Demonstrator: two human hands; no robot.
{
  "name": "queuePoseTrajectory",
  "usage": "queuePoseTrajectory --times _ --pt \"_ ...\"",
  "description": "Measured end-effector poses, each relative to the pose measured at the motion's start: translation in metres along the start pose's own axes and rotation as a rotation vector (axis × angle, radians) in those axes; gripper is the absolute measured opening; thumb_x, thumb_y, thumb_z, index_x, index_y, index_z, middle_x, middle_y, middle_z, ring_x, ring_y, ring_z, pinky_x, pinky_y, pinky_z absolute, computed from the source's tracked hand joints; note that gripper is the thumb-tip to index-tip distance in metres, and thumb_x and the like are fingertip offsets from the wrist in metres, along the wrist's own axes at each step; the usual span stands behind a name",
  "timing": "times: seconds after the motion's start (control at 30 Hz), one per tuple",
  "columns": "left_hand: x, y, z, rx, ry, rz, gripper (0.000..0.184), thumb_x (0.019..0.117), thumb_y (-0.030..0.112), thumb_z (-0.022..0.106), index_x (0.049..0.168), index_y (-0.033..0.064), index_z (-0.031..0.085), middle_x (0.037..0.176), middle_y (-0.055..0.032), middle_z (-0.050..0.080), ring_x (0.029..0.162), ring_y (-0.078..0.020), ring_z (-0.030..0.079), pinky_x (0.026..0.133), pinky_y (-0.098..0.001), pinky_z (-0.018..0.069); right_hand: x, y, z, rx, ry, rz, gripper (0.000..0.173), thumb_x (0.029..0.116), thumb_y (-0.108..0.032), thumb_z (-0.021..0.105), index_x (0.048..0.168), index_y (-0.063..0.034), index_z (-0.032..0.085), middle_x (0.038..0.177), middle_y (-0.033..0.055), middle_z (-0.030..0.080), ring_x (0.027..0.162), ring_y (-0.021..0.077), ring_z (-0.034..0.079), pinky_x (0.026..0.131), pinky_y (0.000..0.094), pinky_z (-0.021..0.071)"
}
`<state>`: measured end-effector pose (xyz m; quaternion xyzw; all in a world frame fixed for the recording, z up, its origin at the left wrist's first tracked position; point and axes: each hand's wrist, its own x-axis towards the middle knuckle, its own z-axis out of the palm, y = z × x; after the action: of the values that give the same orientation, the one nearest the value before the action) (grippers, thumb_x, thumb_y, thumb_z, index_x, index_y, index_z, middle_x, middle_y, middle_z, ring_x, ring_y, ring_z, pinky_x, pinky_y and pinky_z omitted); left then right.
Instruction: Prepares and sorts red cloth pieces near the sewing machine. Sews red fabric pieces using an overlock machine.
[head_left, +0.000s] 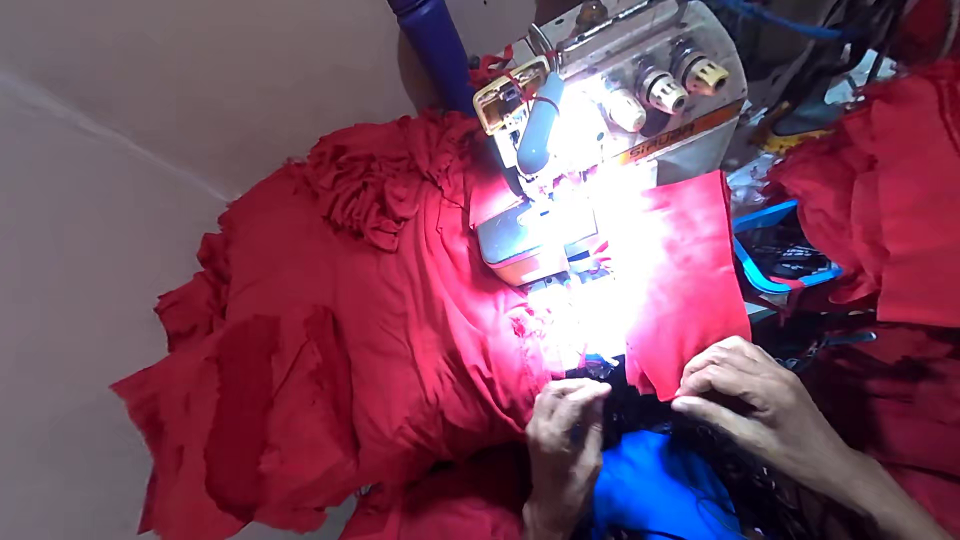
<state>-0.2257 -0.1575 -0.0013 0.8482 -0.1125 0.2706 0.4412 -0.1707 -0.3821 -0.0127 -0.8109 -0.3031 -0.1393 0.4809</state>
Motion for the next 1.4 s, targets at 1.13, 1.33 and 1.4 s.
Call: queuePoseTrajectory --times 1.13,1.33,1.4 --pt "0.163 0.013 0.071 -0.136 0.000 -0.061 0.018 0.0985 0.012 0.067 0.112 0.0013 0.071 0.104 -0.0091 0.070 0.089 -0.0100 0.065 0.080 -0.0266 0.0535 0.063 -0.021 -0.036 0.162 0.293 -0.102 0.022 0.1021 -0.022 0.059 0.099 -0.0067 0.075 0.091 -0.0057 0.073 0.086 -0.0083 0.063 0.080 0.0100 0.0520" --pt "0.163 0.051 0.049 -0.567 -0.061 -0.261 0.014 0.0992 0.006 0.063 0.110 0.0030 0.072 0.094 0.0037 0.073 0.079 0.0017 0.068 0.072 -0.0176 0.0573 0.114 -0.033 -0.036 0.223 0.421 -0.045 0.010 0.0909 -0.009 0.069 0.096 -0.0004 0.071 0.074 -0.0050 0.062 0.062 -0.0069 0.054 0.060 0.0088 0.0464" --pt "0.161 0.054 0.037 -0.548 -0.065 -0.185 0.013 0.0998 0.003 0.061 0.107 0.0004 0.071 0.091 0.0039 0.073 0.077 0.0030 0.067 0.072 -0.0159 0.0564 0.123 -0.037 -0.035 0.263 0.391 -0.019 0.008 0.0922 -0.011 0.069 0.098 -0.0042 0.068 0.075 -0.0081 0.063 0.063 -0.0078 0.056 0.059 0.0078 0.0475"
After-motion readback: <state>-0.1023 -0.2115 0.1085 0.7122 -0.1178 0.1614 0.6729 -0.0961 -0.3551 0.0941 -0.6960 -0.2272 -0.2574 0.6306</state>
